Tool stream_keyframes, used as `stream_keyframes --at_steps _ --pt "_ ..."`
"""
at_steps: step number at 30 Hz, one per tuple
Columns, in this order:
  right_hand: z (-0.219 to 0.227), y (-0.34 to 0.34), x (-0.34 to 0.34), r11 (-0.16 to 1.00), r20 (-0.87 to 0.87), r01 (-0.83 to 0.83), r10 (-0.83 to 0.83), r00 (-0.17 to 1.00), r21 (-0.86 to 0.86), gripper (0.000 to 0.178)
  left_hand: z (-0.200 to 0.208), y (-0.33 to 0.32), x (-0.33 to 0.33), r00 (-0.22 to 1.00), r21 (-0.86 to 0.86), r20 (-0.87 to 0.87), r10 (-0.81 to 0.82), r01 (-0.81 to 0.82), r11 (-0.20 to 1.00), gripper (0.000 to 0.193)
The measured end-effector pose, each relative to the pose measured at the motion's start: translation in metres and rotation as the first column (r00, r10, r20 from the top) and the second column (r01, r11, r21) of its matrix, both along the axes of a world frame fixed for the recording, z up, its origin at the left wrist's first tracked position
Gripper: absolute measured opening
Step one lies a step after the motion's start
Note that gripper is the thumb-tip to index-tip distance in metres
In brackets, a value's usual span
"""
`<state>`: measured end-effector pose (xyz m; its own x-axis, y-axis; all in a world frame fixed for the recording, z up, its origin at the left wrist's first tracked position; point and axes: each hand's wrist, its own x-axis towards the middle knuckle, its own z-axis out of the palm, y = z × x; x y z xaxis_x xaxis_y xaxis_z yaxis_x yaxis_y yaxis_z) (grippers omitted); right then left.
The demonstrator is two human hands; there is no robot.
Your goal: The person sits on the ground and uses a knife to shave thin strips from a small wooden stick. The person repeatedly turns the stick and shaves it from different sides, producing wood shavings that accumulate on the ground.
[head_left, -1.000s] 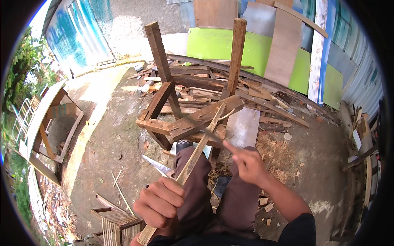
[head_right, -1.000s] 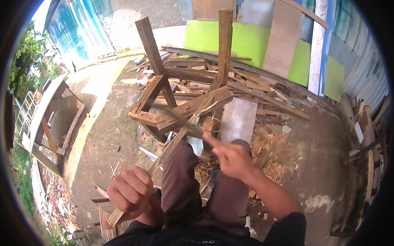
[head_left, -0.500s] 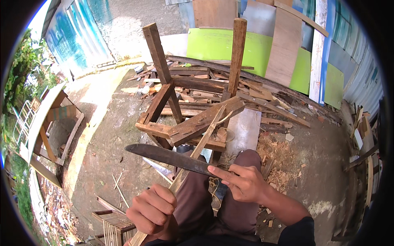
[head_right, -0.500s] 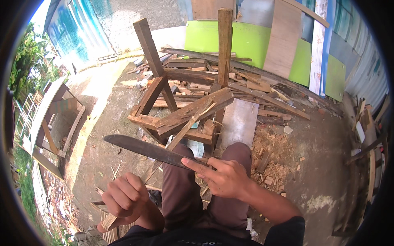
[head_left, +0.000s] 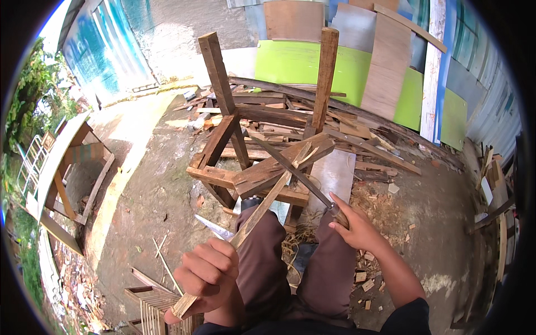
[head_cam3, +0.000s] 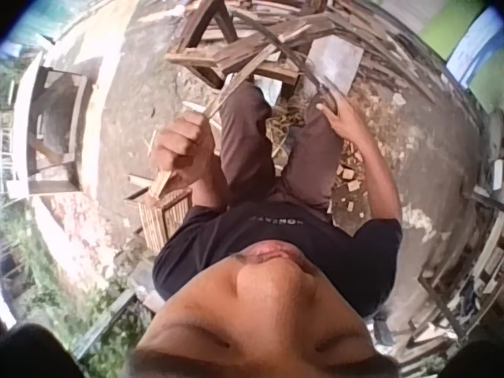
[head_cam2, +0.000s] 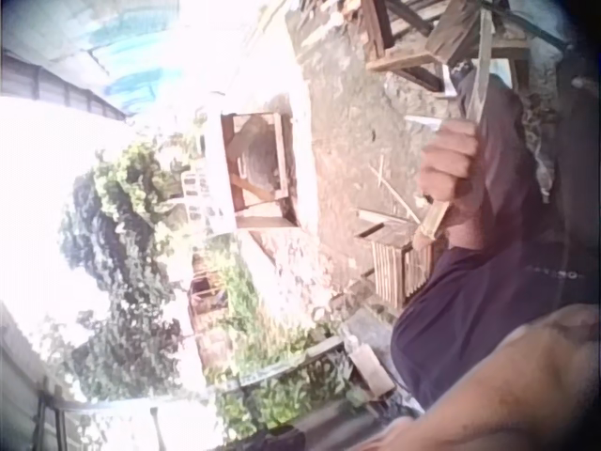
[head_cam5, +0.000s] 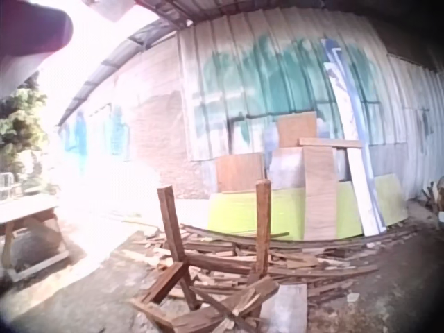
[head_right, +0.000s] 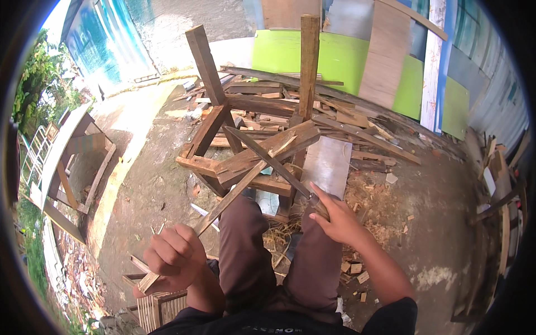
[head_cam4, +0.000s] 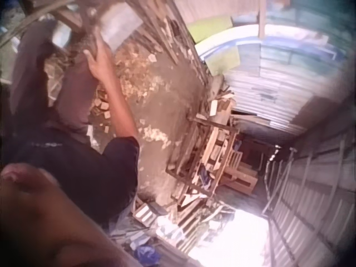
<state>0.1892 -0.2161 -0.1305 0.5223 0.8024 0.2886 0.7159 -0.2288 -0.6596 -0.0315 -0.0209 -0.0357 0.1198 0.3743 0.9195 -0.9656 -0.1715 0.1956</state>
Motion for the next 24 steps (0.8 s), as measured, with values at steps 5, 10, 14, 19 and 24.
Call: stream_keyframes --at_steps 5,10,14,19,24 --pt "0.012 -0.008 -0.013 0.974 -0.007 0.146 -0.149 0.989 -0.173 0.028 -0.006 0.000 0.003 1.000 -0.001 0.020 0.002 -0.002 1.000 0.082" --pt "0.041 0.003 -0.039 0.992 0.141 -0.099 0.110 0.984 -0.084 0.030 -0.004 -0.008 0.006 0.999 0.031 0.039 -0.005 0.004 0.999 0.082" --pt "0.055 0.021 -0.061 0.964 0.171 -0.263 0.251 0.953 0.050 0.028 -0.005 -0.013 0.008 0.999 0.012 0.051 0.010 -0.011 1.000 0.082" --pt "0.022 0.020 -0.024 0.987 0.257 -0.155 0.140 0.956 0.042 0.022 -0.002 -0.012 0.009 0.999 0.001 0.024 -0.036 0.036 0.999 0.078" --pt "0.005 0.011 0.017 0.911 0.070 0.317 -0.310 0.948 -0.265 0.018 -0.010 -0.014 0.015 0.998 -0.051 0.009 -0.057 0.057 0.997 0.078"
